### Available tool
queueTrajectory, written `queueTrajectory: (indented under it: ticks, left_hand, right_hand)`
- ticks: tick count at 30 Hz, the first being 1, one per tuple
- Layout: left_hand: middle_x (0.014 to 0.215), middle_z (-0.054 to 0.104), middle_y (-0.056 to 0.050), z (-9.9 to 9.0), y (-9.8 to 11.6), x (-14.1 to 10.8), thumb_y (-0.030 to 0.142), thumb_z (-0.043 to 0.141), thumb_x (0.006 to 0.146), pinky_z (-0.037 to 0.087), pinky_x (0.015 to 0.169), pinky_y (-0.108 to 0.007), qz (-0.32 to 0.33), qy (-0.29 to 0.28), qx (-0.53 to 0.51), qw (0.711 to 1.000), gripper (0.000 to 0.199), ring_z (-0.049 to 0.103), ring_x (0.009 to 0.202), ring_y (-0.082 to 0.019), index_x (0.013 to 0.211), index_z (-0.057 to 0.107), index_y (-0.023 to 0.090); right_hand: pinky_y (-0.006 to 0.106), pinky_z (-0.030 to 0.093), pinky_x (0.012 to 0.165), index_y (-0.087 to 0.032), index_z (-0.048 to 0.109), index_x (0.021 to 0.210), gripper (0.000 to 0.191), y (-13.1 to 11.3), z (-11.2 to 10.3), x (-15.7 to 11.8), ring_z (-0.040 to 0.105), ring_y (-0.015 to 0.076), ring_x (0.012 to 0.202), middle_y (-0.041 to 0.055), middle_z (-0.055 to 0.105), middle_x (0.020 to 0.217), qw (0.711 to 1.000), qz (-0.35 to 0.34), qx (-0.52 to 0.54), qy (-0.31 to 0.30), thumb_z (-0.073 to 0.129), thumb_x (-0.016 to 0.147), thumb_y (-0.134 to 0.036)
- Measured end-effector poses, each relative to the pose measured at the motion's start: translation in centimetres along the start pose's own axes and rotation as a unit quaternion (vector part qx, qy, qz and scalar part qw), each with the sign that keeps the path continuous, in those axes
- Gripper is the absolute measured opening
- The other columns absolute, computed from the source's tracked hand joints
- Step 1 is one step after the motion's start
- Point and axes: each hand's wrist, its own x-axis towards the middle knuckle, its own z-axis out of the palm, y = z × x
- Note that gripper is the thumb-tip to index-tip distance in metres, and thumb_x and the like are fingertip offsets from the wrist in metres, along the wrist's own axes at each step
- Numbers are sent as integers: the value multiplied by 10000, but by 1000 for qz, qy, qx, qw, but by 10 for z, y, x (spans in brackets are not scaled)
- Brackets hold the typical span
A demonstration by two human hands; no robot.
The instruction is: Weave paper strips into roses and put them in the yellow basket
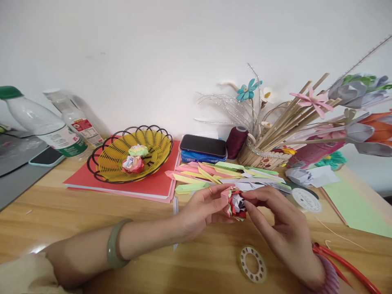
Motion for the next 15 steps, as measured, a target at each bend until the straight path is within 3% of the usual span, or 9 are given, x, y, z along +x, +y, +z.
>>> queueTrajectory:
  ticks: [6, 11, 15]
  left_hand:
    - [913, 554, -31, 0, 4, -3, 243, 650, 708, 510, 579, -244, -29, -32, 22, 999, 447, 539, 671, -87, 1141, 543, 267]
    - [970, 559, -39, -1, 7, -3, 119, 613, 674, 511, 628, -247, -37, -77, -18, 996, 457, 582, 732, -114, 1109, 551, 246]
    - [949, 576, -47, -2, 6, -1, 159, 574, 716, 499, 666, -265, -27, -79, -26, 996, 397, 588, 739, -122, 1107, 548, 227]
  right_hand:
    - [279, 465, 612, -222, 556, 907, 157, 0, -2, 0, 565, 154, 721, 24, 585, 783, 1000, -15, -17, 17, 538, 792, -117]
    - [298, 478, 656, -215, 540, 936, 201, -1, -2, 1, 569, 168, 778, 39, 597, 824, 998, -50, -24, 5, 549, 774, -96]
    - [313, 472, 651, -209, 542, 927, 213, -3, -2, 2, 558, 175, 780, 45, 593, 803, 993, -105, -54, -3, 566, 754, -87]
